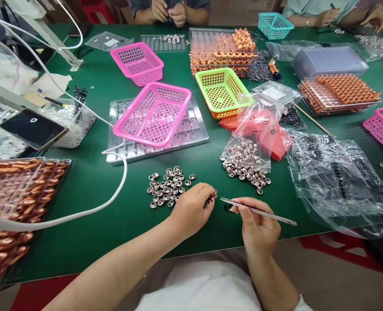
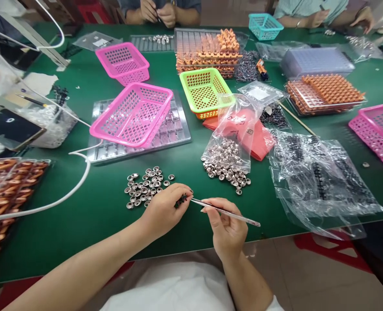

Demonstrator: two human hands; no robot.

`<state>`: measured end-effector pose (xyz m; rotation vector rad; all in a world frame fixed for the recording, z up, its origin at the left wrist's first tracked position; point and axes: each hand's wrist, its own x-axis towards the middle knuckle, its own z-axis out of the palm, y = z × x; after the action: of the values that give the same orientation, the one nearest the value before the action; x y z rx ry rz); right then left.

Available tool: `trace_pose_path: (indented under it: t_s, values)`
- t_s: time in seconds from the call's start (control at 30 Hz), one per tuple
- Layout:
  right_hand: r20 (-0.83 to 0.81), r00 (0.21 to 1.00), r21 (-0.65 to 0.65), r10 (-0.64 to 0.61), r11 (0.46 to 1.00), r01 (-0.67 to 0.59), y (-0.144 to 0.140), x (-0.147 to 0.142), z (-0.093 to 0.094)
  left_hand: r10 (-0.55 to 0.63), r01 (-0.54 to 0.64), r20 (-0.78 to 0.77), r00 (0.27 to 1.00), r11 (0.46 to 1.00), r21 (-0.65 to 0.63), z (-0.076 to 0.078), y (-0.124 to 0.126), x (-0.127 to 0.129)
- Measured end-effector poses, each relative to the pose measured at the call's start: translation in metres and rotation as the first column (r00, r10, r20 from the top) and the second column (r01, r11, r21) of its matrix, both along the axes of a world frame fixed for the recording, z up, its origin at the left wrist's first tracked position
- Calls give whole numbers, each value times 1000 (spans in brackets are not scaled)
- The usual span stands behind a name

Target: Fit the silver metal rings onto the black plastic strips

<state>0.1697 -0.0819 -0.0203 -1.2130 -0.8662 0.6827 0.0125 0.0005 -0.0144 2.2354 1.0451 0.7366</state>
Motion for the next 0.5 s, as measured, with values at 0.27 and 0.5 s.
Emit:
trace_pose_path:
  t_s: [0.27,0.5]
  values:
    - [230,973,106,3,994,-28,-1,-3,-1,8,23,-244,970,992,126,5,0,-3]
    - [273,962,63,7,998,-25,-3,-2,-2,17,16,-261,965,993,120,4,-1,-1]
